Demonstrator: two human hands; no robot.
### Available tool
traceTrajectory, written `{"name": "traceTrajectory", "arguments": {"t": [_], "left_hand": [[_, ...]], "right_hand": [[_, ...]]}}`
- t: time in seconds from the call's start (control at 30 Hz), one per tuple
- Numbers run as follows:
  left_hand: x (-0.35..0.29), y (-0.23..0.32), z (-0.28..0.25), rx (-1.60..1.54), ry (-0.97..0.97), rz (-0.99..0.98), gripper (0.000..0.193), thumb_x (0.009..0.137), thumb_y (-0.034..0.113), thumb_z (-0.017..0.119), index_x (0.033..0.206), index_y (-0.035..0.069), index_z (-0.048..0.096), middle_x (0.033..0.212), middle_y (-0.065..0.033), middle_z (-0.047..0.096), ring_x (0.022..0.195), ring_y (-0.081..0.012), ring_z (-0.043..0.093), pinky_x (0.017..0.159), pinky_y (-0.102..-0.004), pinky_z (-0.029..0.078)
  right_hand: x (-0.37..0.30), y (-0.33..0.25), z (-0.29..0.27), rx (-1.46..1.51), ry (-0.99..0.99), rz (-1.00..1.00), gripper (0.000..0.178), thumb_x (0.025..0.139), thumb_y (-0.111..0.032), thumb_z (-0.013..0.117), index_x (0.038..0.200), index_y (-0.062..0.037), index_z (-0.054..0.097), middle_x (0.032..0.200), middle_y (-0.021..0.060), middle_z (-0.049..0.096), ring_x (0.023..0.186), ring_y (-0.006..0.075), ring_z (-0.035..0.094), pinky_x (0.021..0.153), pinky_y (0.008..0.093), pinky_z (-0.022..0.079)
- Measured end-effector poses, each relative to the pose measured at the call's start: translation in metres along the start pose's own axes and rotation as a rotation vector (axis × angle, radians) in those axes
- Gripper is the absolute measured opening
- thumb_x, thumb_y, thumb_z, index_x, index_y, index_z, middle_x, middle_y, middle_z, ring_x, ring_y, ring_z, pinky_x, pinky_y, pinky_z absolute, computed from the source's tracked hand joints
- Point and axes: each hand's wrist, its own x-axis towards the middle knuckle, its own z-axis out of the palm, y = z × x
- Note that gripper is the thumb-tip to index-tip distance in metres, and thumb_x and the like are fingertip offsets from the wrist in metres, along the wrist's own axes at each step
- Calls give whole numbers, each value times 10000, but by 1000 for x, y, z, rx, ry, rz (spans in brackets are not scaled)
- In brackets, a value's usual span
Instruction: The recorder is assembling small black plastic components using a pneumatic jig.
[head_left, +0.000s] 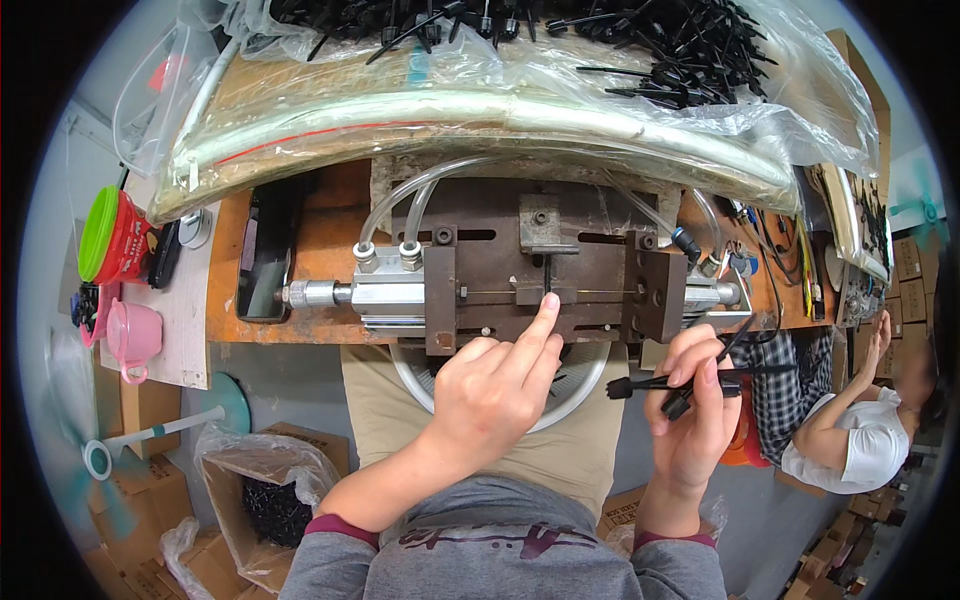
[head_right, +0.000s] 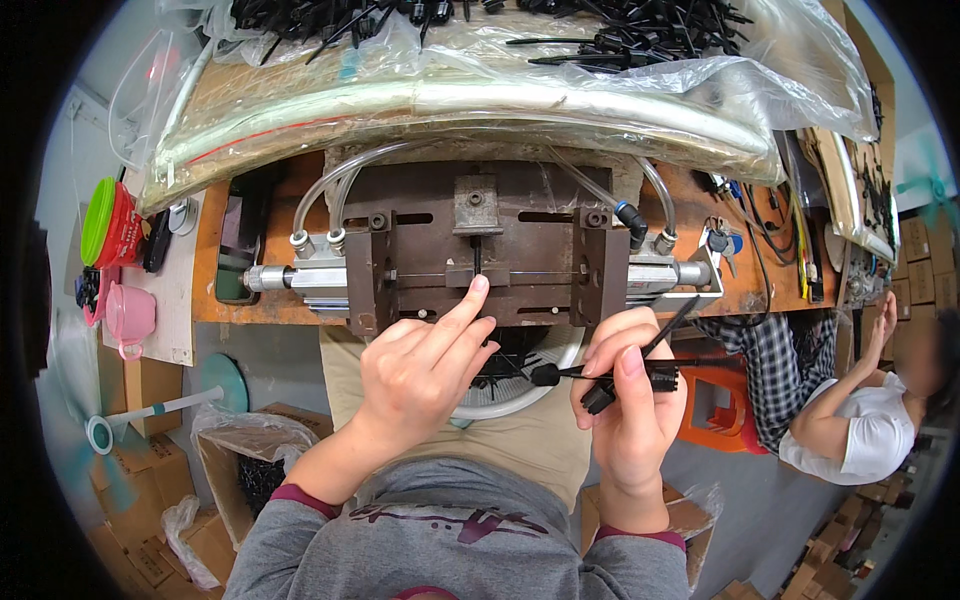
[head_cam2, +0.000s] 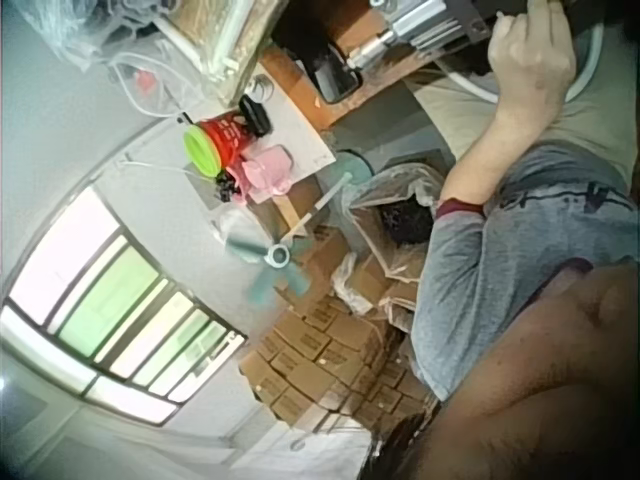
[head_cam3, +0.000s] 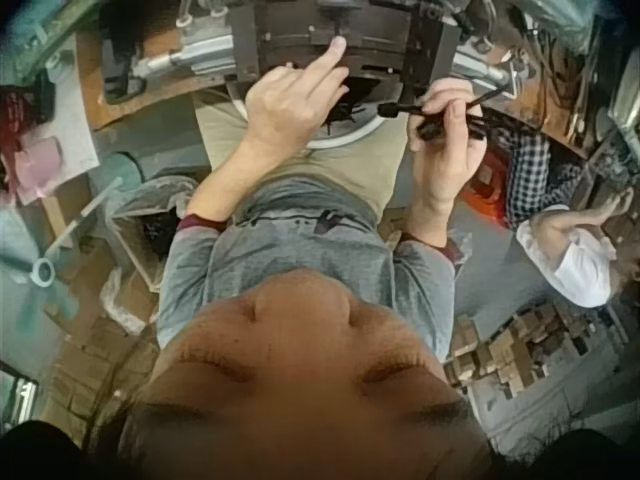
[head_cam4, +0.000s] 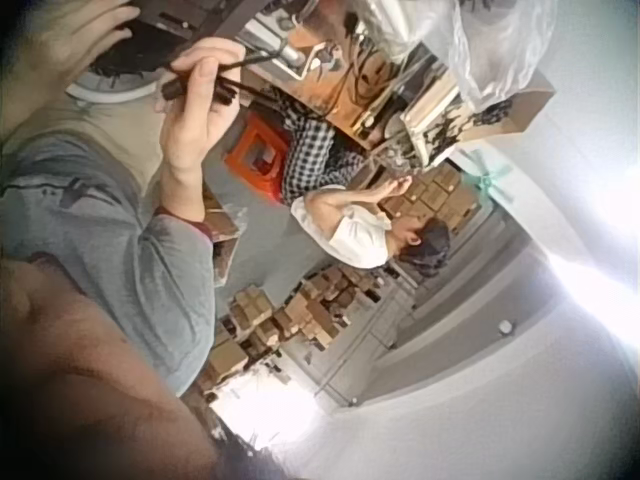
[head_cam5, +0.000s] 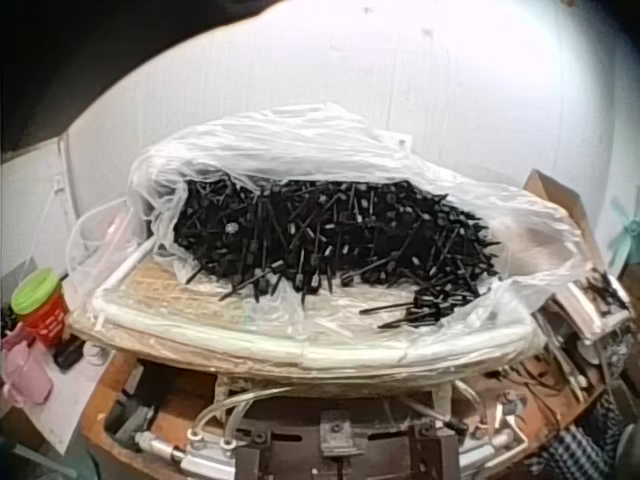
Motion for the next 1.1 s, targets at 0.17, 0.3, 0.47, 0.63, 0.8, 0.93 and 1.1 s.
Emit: {"name": "traceTrajectory", "arguments": {"t": [0.17, 0.3, 0.47, 0.63, 0.8, 0.93, 1.1], "left_hand": [[4, -3, -13, -235, -18, -36, 361, 635, 156, 813, 956, 42, 692, 1120, -96, 681, 668, -164, 635, 582, -251, 474], [-1, 6, -31, -874, -28, -106, 458, 631, 114, 851, 1048, 17, 688, 1059, -143, 696, 762, -204, 678, 683, -295, 552], [-2, 9, -46, -895, -65, -205, 440, 618, 64, 858, 1022, -11, 700, 883, -112, 691, 746, -197, 673, 633, -266, 551], [-13, 3, -46, -638, 51, -82, 364, 662, 68, 825, 993, -14, 699, 980, -129, 674, 719, -182, 664, 603, -276, 545], [-11, 0, -19, -323, 10, -82, 287, 648, 99, 809, 891, 3, 692, 1118, -144, 668, 653, -164, 638, 584, -254, 515], [-6, 0, -6, -49, -22, 5, 259, 657, 146, 783, 870, 33, 690, 1161, -94, 668, 572, -121, 592, 505, -236, 425], [2, -2, -3, -53, -14, -20, 259, 659, 152, 788, 875, 44, 695, 1148, -94, 673, 551, -129, 585, 510, -233, 431]], "right_hand": [[2, 2, 2, 242, -20, 193, 251, 987, -154, 427, 846, 44, 489, 885, 134, 465, 500, 104, 418, 416, 205, 357], [0, 7, 7, 409, -115, 288, 250, 989, -159, 425, 860, 43, 497, 892, 130, 480, 493, 106, 431, 414, 212, 364], [3, 7, 12, 344, -142, 327, 328, 1001, -179, 400, 1108, 103, 530, 943, 156, 571, 506, 126, 510, 421, 215, 395], [5, 6, 7, 275, 29, 227, 424, 1020, -204, 374, 1296, 114, 424, 928, 197, 630, 512, 178, 564, 424, 248, 439], [-4, 7, 9, 246, 55, 184, 263, 1011, -193, 430, 979, 51, 523, 872, 223, 630, 502, 219, 579, 454, 270, 463], [-7, 8, 7, 169, 32, 176, 302, 1014, -215, 428, 930, 57, 528, 789, 212, 628, 505, 234, 608, 416, 264, 463], [-15, 9, 0, 40, 29, 163, 347, 1022, -258, 415, 859, 37, 502, 710, 217, 630, 502, 209, 621, 354, 245, 446]]}}
